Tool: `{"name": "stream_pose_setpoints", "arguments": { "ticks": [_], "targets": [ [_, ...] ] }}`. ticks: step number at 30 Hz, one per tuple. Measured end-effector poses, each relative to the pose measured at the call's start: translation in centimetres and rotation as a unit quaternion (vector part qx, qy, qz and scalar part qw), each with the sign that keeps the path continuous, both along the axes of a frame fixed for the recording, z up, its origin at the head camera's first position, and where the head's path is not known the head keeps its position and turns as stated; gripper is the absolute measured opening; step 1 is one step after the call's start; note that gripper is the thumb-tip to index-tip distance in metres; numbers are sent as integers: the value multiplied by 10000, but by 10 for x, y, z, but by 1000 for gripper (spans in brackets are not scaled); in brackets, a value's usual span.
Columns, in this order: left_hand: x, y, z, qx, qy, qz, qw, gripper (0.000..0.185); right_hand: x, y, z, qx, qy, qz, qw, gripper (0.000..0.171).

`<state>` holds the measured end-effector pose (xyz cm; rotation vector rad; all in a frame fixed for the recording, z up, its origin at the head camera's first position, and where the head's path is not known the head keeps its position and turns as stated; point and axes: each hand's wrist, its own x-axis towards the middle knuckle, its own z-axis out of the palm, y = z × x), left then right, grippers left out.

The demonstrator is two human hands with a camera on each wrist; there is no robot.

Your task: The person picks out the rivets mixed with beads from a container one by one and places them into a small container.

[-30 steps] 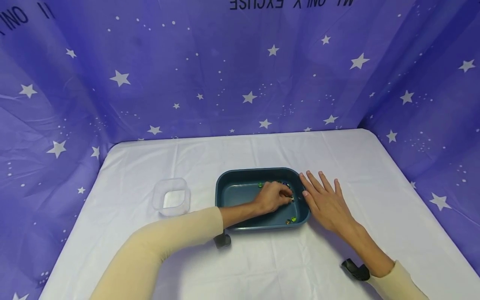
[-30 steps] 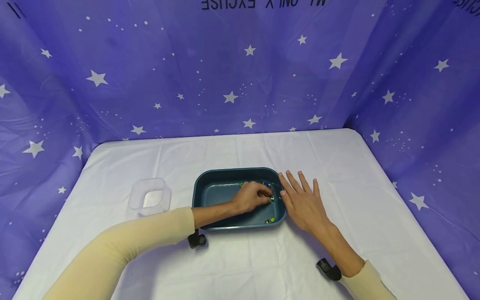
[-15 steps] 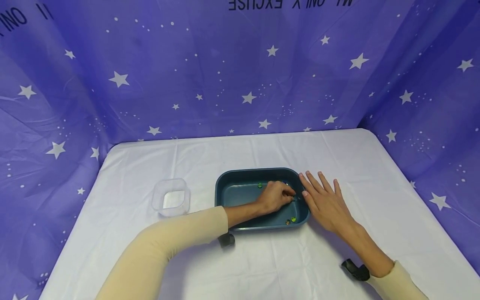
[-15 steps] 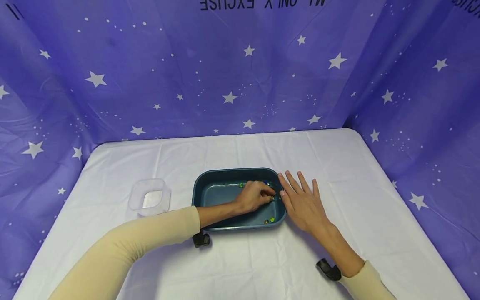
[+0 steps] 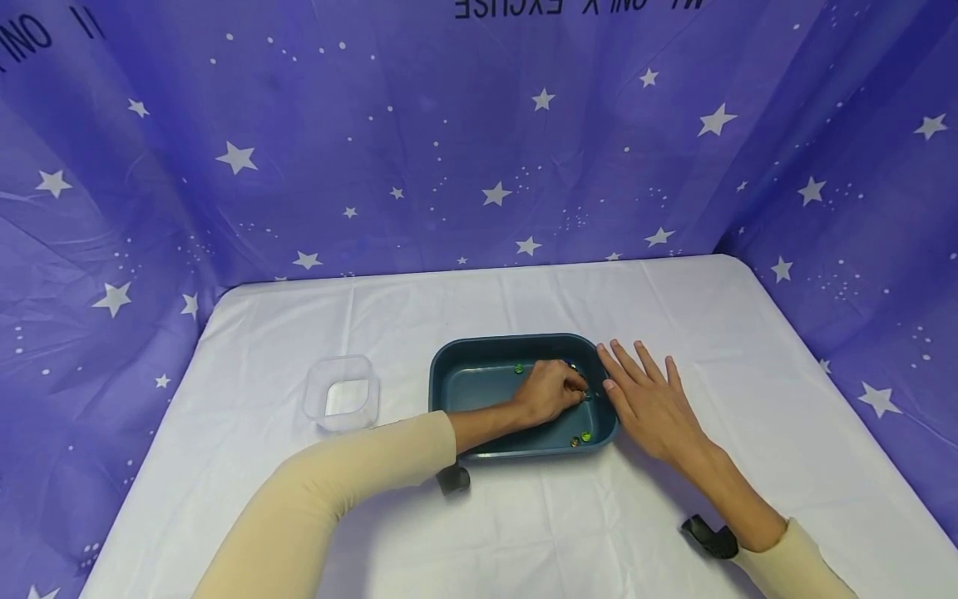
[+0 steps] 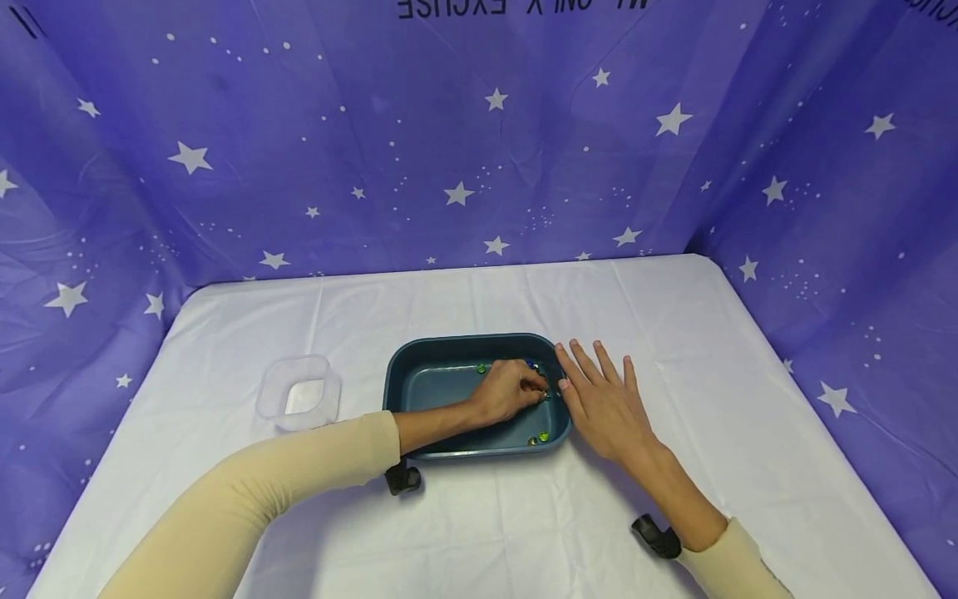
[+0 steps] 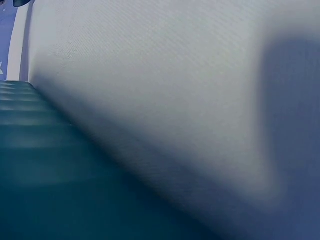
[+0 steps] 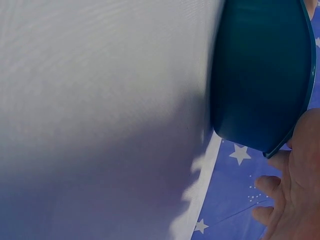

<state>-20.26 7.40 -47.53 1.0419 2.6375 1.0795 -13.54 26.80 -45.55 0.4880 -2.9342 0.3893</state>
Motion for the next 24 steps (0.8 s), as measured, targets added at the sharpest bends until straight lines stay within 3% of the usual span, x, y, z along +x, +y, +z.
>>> {"name": "stream_pose_setpoints", "arguments": {
  "ticks": [10, 19, 24],
  "targets": [
    [1, 0, -1, 262, -58, 102, 9996, 7, 0, -1, 0, 20, -33, 1, 10000, 52],
    [1, -13, 16, 1034, -314, 167, 9940, 6, 0, -2, 1, 63, -45, -23, 10000, 52],
    [2, -23, 23, 1424, -659, 111, 9875, 10, 1, -2, 2, 54, -80, -31, 9999, 53]
  ]
}}
